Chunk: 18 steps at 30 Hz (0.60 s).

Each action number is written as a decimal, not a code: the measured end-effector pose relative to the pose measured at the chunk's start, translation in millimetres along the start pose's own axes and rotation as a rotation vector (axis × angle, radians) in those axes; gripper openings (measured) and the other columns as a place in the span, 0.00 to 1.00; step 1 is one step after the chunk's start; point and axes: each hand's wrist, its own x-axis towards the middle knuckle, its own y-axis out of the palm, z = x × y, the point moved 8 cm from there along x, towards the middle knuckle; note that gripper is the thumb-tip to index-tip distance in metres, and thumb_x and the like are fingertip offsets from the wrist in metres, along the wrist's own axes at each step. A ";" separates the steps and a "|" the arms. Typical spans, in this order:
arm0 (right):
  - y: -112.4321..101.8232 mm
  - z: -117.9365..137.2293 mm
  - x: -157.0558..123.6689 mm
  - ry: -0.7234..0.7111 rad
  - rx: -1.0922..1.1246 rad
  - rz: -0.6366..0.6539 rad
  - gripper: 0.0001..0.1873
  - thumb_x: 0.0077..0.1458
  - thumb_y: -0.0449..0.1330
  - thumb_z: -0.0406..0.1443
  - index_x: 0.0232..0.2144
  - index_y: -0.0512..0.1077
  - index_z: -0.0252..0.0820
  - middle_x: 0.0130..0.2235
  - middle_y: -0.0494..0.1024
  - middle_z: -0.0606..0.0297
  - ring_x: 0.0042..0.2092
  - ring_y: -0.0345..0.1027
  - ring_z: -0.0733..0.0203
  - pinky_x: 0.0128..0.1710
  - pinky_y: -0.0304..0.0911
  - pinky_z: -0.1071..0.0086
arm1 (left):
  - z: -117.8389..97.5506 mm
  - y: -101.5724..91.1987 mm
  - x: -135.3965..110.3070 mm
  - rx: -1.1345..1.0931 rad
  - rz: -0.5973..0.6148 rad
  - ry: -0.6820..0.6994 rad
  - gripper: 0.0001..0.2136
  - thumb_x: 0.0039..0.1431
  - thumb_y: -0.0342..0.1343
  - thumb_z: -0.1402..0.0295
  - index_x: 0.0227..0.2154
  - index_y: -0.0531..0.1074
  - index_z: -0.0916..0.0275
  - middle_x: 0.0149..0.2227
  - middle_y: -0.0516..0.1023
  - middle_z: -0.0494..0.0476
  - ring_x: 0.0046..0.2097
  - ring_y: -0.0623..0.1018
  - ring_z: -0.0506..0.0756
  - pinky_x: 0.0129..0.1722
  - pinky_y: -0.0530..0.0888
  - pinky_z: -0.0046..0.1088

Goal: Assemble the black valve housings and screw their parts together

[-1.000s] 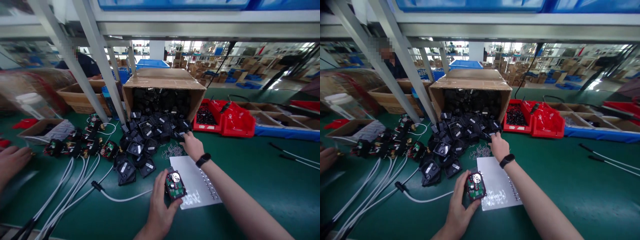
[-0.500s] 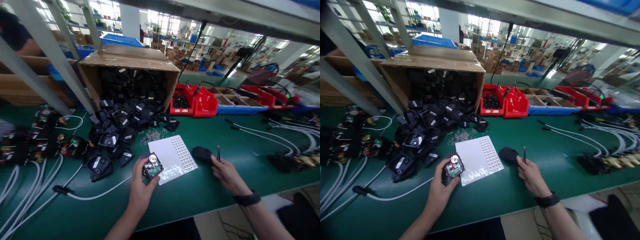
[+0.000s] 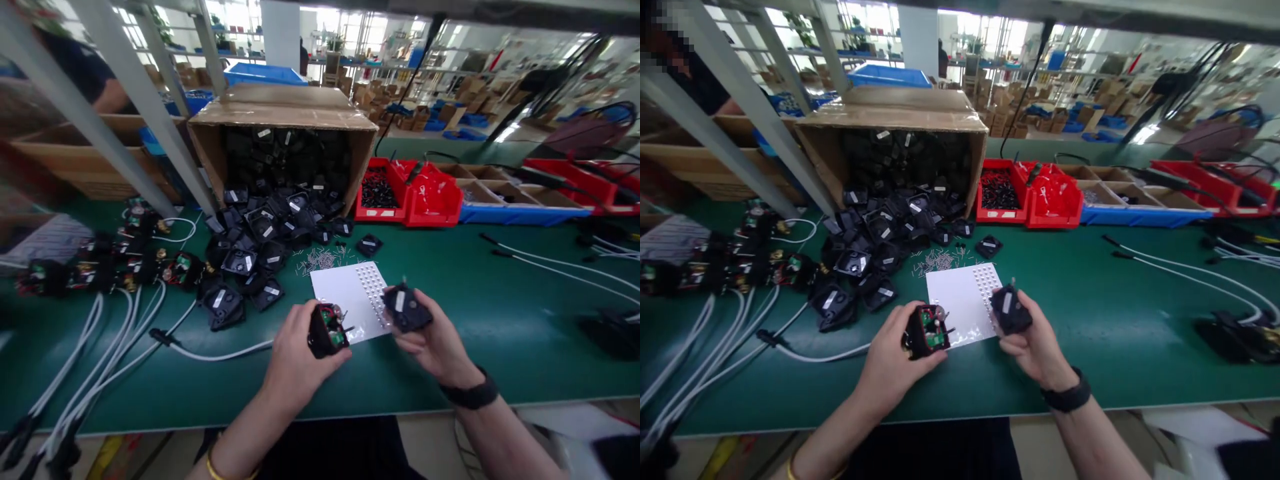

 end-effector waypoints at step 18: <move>110.9 30.8 -41.6 -0.504 -0.398 0.299 0.20 0.67 0.40 0.44 0.54 0.54 0.38 0.52 0.59 0.59 0.53 0.54 0.63 0.55 0.49 0.72 | -16.2 11.7 5.3 0.253 0.176 0.095 0.38 0.35 0.69 0.59 0.50 0.60 0.60 0.44 0.67 0.58 0.45 0.68 0.61 0.46 0.68 0.43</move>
